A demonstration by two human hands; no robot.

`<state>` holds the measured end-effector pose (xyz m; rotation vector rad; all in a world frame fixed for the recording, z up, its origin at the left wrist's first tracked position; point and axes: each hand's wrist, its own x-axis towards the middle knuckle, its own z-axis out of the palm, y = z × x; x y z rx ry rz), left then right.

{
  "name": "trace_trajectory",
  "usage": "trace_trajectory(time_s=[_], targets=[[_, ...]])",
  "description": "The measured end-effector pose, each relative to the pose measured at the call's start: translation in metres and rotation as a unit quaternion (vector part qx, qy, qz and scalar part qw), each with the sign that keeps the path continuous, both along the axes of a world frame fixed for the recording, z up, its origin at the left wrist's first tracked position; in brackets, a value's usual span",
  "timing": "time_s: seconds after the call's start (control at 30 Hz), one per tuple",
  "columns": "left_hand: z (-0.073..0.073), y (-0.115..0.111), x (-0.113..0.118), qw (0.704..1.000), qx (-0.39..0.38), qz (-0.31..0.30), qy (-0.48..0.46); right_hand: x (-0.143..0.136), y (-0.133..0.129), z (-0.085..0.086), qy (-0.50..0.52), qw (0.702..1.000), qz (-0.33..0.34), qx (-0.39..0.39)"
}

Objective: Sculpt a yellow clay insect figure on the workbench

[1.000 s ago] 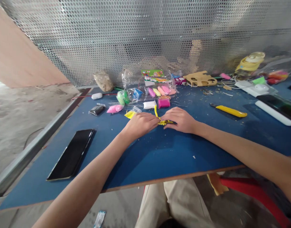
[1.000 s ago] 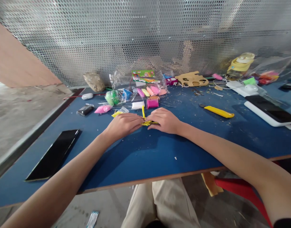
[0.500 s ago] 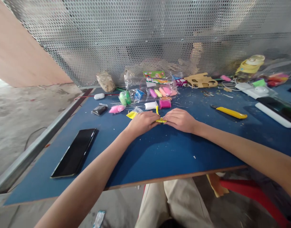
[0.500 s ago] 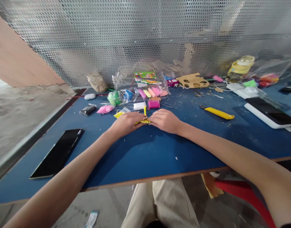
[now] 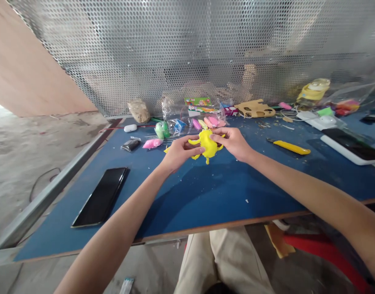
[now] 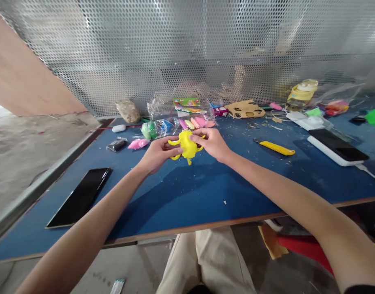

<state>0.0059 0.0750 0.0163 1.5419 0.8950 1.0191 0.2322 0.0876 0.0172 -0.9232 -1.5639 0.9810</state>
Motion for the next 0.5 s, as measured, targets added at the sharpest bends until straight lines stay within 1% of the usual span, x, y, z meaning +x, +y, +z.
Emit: trace_trajectory(time_s=[0.07, 0.17, 0.23, 0.4, 0.5], targets=[[-0.005, 0.002, 0.001, 1.0, -0.013, 0.015, -0.001, 0.0, -0.005, -0.007, 0.023, 0.999, 0.028, -0.033], [-0.01, 0.004, 0.0, 0.999, -0.008, 0.031, 0.004, 0.003, -0.011, -0.015, 0.042, 0.991, 0.097, -0.078], [-0.01, 0.004, 0.0, 1.0, -0.001, 0.026, 0.004, 0.004, -0.015, -0.018, 0.046, 0.989, 0.111, -0.082], [-0.009, -0.002, 0.006, 1.0, 0.023, -0.015, 0.007, 0.002, -0.02, -0.021, 0.06, 0.996, 0.05, -0.032], [-0.01, -0.005, 0.009, 0.999, 0.037, -0.014, 0.031, -0.001, -0.022, -0.021, 0.062, 0.997, 0.033, -0.021]])
